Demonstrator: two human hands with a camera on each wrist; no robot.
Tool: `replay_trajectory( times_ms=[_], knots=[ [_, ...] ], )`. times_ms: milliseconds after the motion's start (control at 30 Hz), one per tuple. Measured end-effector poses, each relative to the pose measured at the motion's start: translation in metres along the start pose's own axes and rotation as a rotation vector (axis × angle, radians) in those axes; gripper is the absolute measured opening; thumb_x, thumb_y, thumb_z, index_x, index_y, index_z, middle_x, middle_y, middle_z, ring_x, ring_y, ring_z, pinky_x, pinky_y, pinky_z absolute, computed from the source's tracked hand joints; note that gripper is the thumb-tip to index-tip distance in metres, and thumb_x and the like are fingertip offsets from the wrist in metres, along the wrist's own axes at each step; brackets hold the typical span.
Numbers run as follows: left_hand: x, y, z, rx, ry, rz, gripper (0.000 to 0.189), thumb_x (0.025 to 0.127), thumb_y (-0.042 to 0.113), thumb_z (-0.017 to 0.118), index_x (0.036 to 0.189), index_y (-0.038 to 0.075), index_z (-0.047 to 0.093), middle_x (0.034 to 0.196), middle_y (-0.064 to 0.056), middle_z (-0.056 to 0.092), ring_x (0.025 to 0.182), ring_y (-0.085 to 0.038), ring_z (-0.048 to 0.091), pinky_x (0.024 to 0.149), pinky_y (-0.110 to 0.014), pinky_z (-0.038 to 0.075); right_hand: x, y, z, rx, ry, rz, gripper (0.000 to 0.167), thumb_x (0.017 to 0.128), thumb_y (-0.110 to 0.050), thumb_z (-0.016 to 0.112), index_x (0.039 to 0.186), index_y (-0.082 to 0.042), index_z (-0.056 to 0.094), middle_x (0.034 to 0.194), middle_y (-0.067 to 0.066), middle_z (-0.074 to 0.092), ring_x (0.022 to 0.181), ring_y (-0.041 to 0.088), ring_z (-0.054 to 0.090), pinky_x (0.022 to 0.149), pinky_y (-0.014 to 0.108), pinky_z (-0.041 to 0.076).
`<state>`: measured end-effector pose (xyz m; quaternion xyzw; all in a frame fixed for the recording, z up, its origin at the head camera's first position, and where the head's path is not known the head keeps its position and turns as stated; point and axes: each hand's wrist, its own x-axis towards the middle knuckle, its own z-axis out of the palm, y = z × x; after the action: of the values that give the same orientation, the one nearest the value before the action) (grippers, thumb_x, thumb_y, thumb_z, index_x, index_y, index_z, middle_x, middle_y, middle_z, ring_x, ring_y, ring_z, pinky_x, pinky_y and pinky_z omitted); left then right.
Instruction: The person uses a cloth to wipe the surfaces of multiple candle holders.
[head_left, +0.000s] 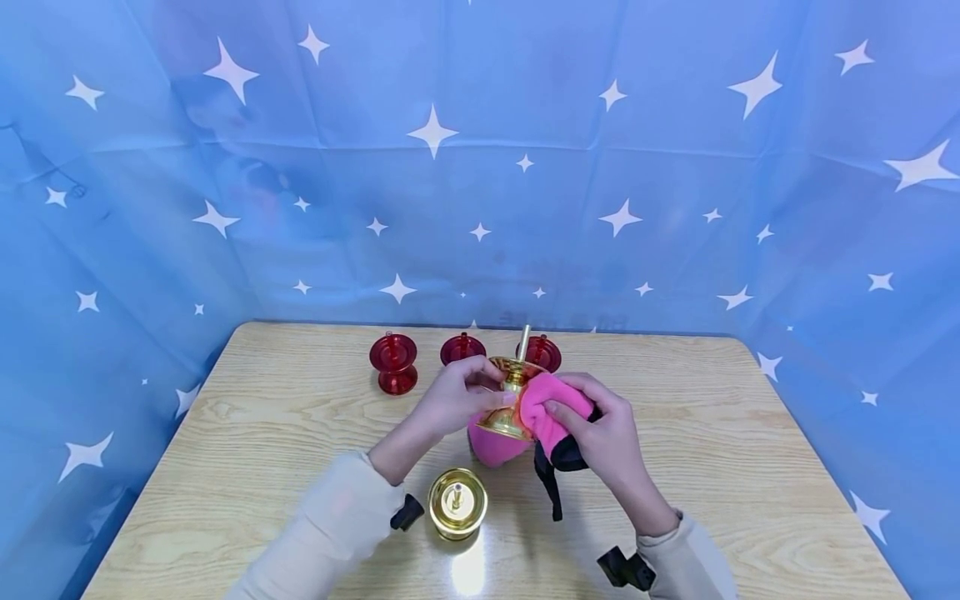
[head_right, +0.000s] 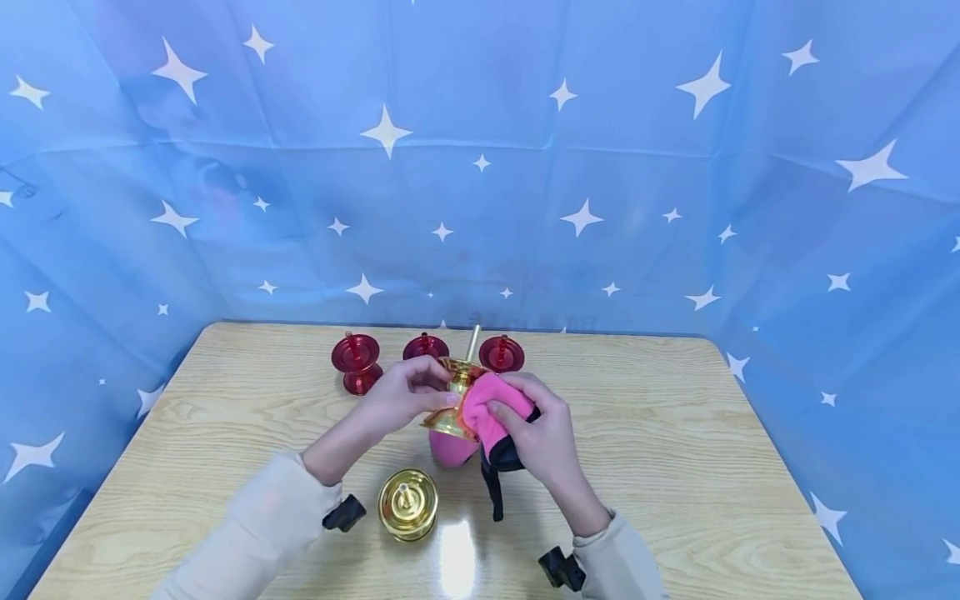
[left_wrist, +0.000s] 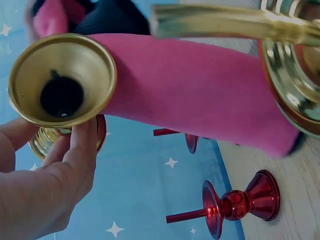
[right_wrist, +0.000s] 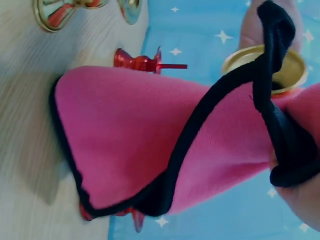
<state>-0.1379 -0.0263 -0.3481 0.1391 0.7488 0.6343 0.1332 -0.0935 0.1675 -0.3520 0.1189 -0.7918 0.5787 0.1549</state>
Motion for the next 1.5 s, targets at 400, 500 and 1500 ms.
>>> replay_trajectory(
  times_ms=[400, 500, 1500],
  knots=[
    [-0.001, 0.002, -0.006, -0.031, -0.088, -0.060, 0.020, 0.085, 0.005, 0.063, 0.100, -0.006, 0.057, 0.089, -0.010, 0.058, 0.076, -0.014, 0.056, 0.066, -0.025, 0.052, -0.002, 0.004, 0.005, -0.079, -0.030, -0.198, 0.029, 0.075, 0.010, 0.068, 0.101, -0.003, 0.066, 0.104, 0.009, 0.062, 0.092, 0.012, 0.055, 0.073, 0.015, 0.047],
    [-0.001, 0.002, -0.010, -0.104, -0.136, -0.073, 0.022, 0.086, 0.003, 0.060, 0.104, -0.009, 0.055, 0.085, -0.009, 0.056, 0.072, -0.013, 0.053, 0.062, -0.022, 0.049, -0.003, 0.009, 0.004, -0.083, -0.046, -0.146, 0.029, 0.076, 0.012, 0.066, 0.101, -0.003, 0.066, 0.104, 0.008, 0.062, 0.090, 0.012, 0.055, 0.072, 0.016, 0.047],
    [-0.002, 0.007, -0.009, -0.041, -0.159, -0.058, 0.020, 0.087, 0.004, 0.060, 0.104, -0.006, 0.055, 0.094, -0.013, 0.059, 0.078, -0.015, 0.059, 0.068, -0.027, 0.053, -0.005, 0.001, 0.004, -0.129, -0.059, -0.146, 0.025, 0.072, 0.015, 0.068, 0.093, 0.001, 0.066, 0.097, 0.013, 0.063, 0.084, 0.012, 0.055, 0.068, 0.016, 0.046]
  ],
)
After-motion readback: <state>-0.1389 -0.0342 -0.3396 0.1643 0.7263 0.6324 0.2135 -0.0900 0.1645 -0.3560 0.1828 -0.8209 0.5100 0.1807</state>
